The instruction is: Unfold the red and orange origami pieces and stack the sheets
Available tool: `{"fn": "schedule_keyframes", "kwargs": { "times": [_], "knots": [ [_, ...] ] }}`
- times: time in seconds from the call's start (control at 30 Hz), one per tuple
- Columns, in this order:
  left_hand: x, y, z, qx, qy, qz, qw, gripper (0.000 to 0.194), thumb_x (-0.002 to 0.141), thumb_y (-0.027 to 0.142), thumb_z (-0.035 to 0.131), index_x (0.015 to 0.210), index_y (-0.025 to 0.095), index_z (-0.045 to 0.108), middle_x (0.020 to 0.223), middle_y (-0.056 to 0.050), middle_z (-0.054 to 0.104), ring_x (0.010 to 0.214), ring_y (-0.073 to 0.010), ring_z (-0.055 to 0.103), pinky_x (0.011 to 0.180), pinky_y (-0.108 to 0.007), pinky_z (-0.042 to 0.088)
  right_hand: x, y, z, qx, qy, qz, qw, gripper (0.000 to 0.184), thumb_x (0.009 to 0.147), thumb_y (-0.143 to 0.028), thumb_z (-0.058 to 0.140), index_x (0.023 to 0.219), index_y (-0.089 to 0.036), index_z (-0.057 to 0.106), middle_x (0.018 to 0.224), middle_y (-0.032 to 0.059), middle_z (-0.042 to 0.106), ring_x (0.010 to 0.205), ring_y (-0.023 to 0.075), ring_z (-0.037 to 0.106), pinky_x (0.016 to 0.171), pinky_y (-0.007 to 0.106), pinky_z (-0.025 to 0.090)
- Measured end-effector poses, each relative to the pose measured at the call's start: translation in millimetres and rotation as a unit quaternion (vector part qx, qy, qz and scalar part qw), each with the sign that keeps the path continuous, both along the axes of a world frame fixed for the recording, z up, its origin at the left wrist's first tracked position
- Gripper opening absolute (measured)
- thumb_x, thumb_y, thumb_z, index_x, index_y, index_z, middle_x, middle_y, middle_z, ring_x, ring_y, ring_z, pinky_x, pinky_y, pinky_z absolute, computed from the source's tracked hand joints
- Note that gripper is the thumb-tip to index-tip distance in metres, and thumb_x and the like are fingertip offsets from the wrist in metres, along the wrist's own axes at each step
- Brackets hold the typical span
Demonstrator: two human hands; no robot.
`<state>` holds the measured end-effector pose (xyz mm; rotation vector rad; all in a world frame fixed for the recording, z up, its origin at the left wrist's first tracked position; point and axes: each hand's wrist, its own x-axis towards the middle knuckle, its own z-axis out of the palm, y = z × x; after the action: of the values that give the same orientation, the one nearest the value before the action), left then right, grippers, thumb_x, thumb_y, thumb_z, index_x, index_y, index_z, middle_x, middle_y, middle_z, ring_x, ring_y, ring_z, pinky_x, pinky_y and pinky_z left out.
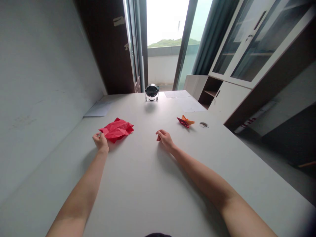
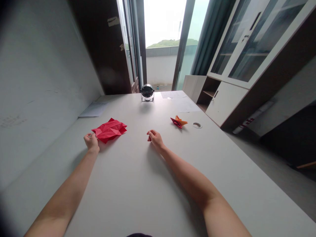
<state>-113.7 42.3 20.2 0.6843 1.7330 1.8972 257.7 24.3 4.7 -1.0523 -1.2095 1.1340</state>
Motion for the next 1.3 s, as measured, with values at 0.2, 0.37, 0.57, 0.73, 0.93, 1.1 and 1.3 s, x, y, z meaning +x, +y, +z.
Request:
{"fn": "schedule_keyframes", "kwargs": {
  "times": [0.2, 0.37, 0.57, 0.73, 0.93, 1.1, 1.3],
  "knots": [
    [25, -12, 0.5, 0.012, 0.285, -0.019, 0.958, 0.006, 0.084, 0.024, 0.055, 0.088, 0.020, 0.058, 0.090, -0.005, 0.060, 0.087, -0.0208, 0.056, 0.091, -0.034, 0.044, 10, 6, 0.2, 0.002, 0.009, -0.031, 0.999, 0.028, 0.079, -0.047, 0.058, 0.077, -0.020, 0.060, 0.050, -0.0049, 0.051, 0.050, 0.0126, 0.052, 0.056, 0.025, 0.044],
    [36, -14, -7.1, 0.009, 0.448, -0.156, 0.880, 0.007, 0.081, 0.023, 0.056, 0.076, 0.021, 0.061, 0.087, -0.009, 0.063, 0.095, -0.0281, 0.053, 0.099, -0.042, 0.038, 22, 12, 1.6, 0.013, -0.009, -0.078, 0.997, 0.025, 0.082, -0.044, 0.055, 0.080, -0.020, 0.060, 0.053, -0.0043, 0.050, 0.052, 0.0138, 0.052, 0.059, 0.027, 0.046],
    [43, -19, -8.1, 0.011, 0.473, -0.220, 0.853, 0.008, 0.078, 0.023, 0.059, 0.072, 0.022, 0.063, 0.086, -0.010, 0.065, 0.098, -0.0307, 0.054, 0.100, -0.044, 0.037, 80, 40, 10.2, 0.140, -0.274, -0.250, 0.918, 0.027, 0.088, -0.041, 0.047, 0.085, -0.019, 0.062, 0.087, 0.0076, 0.064, 0.083, 0.0227, 0.059, 0.085, 0.039, 0.047],
    [52, -25, -1.6, 0.024, 0.445, -0.257, 0.858, 0.007, 0.077, 0.024, 0.059, 0.073, 0.022, 0.065, 0.086, -0.011, 0.066, 0.099, -0.0312, 0.053, 0.103, -0.046, 0.035, 155, 59, -9.6, 0.038, -0.364, -0.462, 0.808, 0.026, 0.083, -0.034, 0.049, 0.098, -0.016, 0.061, 0.107, 0.0165, 0.058, 0.104, 0.0309, 0.052, 0.096, 0.048, 0.039],
    [58, -29, 4.7, 0.036, 0.388, -0.265, 0.882, 0.002, 0.073, 0.022, 0.063, 0.072, 0.022, 0.065, 0.083, -0.011, 0.065, 0.102, -0.0330, 0.053, 0.104, -0.046, 0.035, 176, 66, -32.3, -0.056, -0.388, -0.452, 0.801, 0.031, 0.073, -0.034, 0.059, 0.100, -0.020, 0.059, 0.104, 0.0126, 0.056, 0.093, 0.0284, 0.053, 0.089, 0.046, 0.041],
    [60, -30, 3.6, 0.042, 0.431, -0.271, 0.860, 0.006, 0.077, 0.022, 0.060, 0.074, 0.022, 0.065, 0.083, -0.010, 0.065, 0.099, -0.0311, 0.054, 0.100, -0.044, 0.038, 173, 66, -32.9, -0.064, -0.448, -0.397, 0.799, 0.017, 0.076, -0.029, 0.054, 0.085, -0.021, 0.066, 0.100, 0.0118, 0.058, 0.098, 0.0282, 0.050, 0.093, 0.045, 0.039],
    [60, -28, -2.0, 0.046, 0.501, -0.283, 0.817, 0.012, 0.082, 0.022, 0.054, 0.077, 0.021, 0.066, 0.087, -0.010, 0.066, 0.097, -0.0297, 0.055, 0.097, -0.043, 0.040, 166, 59, -27.7, -0.059, -0.464, -0.365, 0.805, 0.021, 0.080, -0.027, 0.051, 0.082, -0.022, 0.072, 0.099, 0.0117, 0.064, 0.094, 0.0284, 0.051, 0.091, 0.046, 0.039]
  ]
}}
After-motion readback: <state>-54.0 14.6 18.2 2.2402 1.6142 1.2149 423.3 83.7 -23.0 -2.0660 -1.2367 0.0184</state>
